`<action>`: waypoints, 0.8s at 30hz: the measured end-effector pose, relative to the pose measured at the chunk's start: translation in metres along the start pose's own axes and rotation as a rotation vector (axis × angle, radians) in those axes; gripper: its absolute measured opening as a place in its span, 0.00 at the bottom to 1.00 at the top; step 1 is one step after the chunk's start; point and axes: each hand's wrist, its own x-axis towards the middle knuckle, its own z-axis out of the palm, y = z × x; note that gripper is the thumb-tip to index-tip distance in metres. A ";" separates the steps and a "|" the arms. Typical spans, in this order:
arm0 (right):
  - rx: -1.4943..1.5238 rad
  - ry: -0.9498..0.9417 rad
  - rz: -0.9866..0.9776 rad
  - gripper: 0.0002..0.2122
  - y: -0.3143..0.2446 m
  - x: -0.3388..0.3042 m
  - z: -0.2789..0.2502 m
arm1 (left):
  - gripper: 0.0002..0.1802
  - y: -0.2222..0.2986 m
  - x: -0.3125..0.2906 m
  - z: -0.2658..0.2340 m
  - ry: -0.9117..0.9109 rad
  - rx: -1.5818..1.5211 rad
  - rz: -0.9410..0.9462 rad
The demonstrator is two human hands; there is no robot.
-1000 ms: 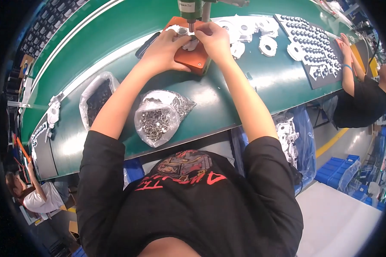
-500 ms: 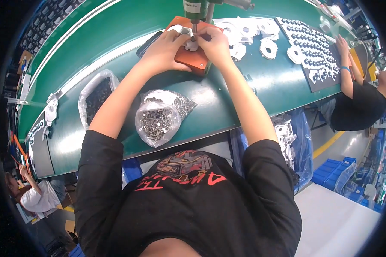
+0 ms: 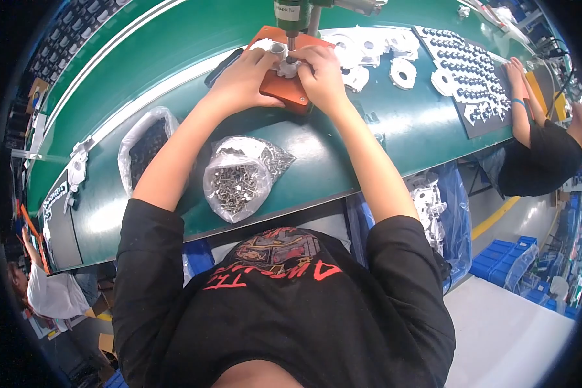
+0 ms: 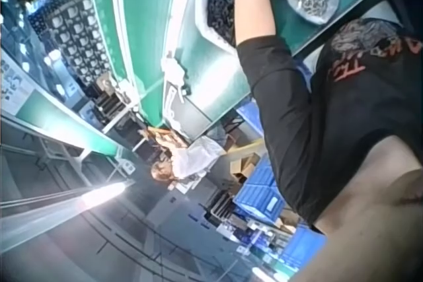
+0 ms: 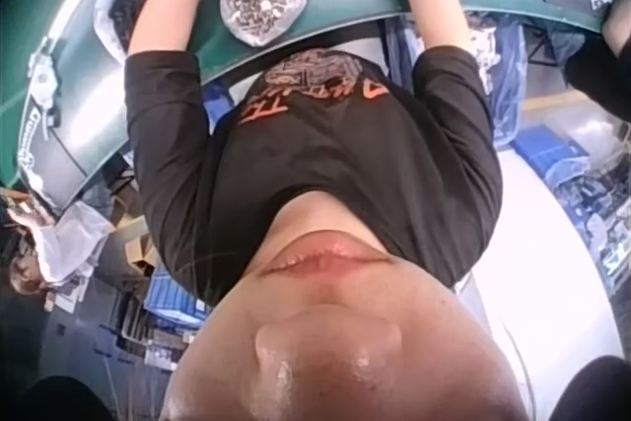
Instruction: The person is assembling small white plastic components by placing parts and metal pins into a manual press tool on an assembly line.
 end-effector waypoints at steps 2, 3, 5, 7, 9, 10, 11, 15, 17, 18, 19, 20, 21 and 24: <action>0.005 -0.014 0.008 0.13 0.000 0.000 0.001 | 0.44 0.001 0.000 -0.002 -0.008 -0.007 0.002; 0.005 -0.016 0.006 0.13 0.000 0.001 0.000 | 0.44 0.002 0.000 -0.003 -0.018 -0.014 0.004; 0.000 -0.034 0.068 0.14 -0.001 0.003 -0.002 | 0.43 0.001 0.000 -0.003 -0.015 -0.022 -0.003; -0.027 -0.037 0.022 0.14 -0.001 0.001 0.000 | 0.43 0.002 0.000 -0.003 -0.012 -0.029 -0.010; -0.053 -0.040 -0.024 0.14 -0.001 0.000 0.000 | 0.43 0.003 0.000 -0.003 -0.022 -0.031 -0.039; -0.050 -0.030 -0.023 0.14 -0.002 -0.002 0.000 | 0.43 0.003 0.000 -0.004 -0.022 -0.031 -0.040; -0.046 -0.019 -0.022 0.14 -0.002 -0.003 0.000 | 0.44 0.004 0.000 -0.005 -0.018 -0.030 -0.028; -0.049 -0.048 -0.005 0.14 -0.005 -0.003 -0.005 | 0.44 0.005 -0.002 -0.006 0.002 -0.032 -0.028; -0.032 -0.063 -0.053 0.12 0.001 -0.005 -0.005 | 0.45 0.003 0.000 -0.004 -0.058 -0.054 -0.074; -0.031 -0.069 -0.049 0.12 0.003 -0.008 -0.006 | 0.45 0.003 0.000 -0.004 -0.115 -0.071 -0.117; 0.032 -0.062 -0.040 0.12 0.005 -0.011 -0.009 | 0.45 0.003 0.000 -0.005 -0.114 -0.069 -0.118; 0.095 -0.057 -0.032 0.11 0.008 -0.013 -0.012 | 0.45 0.003 -0.001 -0.005 -0.115 -0.073 -0.120; 0.175 -0.044 0.072 0.11 0.010 -0.013 -0.017 | 0.45 0.003 -0.002 -0.006 -0.116 -0.077 -0.124; 0.339 0.119 0.370 0.10 0.023 0.006 -0.042 | 0.44 0.006 -0.004 -0.009 -0.041 -0.016 -0.057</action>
